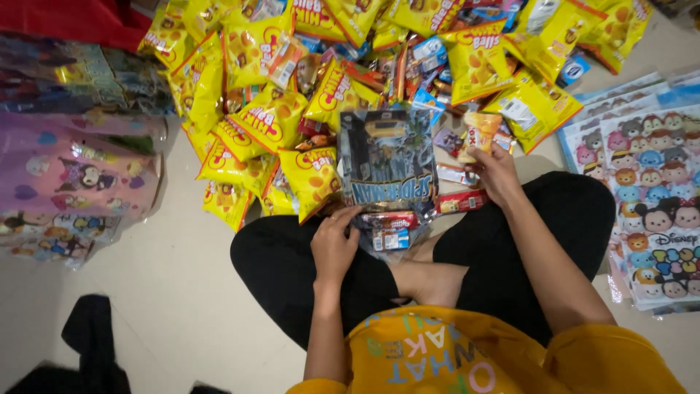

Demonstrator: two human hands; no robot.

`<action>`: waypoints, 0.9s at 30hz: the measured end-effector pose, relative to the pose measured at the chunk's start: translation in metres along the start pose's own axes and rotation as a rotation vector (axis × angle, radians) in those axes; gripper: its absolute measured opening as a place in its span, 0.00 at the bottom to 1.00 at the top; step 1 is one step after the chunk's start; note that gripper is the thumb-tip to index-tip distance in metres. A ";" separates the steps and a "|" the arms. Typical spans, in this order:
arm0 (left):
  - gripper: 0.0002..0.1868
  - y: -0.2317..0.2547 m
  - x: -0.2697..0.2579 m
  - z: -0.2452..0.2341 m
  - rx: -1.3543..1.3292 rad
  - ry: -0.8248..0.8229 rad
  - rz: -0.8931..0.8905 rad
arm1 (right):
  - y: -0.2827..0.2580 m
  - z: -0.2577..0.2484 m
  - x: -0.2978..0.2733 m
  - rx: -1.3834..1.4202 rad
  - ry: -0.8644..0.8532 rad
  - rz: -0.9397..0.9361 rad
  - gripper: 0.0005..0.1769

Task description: Packing small snack bags and sticker sheets into larger decorative plastic bags to create gift sets.

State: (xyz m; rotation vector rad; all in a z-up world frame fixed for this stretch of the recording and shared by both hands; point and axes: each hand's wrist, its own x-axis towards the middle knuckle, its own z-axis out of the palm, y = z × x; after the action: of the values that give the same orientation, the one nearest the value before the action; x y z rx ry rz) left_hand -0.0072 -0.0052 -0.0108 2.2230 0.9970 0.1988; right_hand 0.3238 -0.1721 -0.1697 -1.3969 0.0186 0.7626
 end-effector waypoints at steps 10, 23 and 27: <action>0.22 -0.008 0.000 0.002 -0.049 0.014 0.006 | -0.055 0.104 -0.134 -0.439 -0.636 -0.303 0.26; 0.22 -0.009 0.000 0.002 -0.065 0.011 0.005 | -0.031 0.119 -0.157 -1.656 -0.786 -0.822 0.29; 0.23 -0.008 0.001 0.002 -0.078 0.012 0.009 | -0.080 0.132 -0.157 -1.211 -0.756 -0.695 0.21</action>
State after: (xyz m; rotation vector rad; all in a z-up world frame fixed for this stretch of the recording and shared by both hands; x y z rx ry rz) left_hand -0.0108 -0.0014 -0.0177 2.1582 0.9696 0.2509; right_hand 0.1880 -0.1277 -0.0030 -1.9140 -1.6629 0.6479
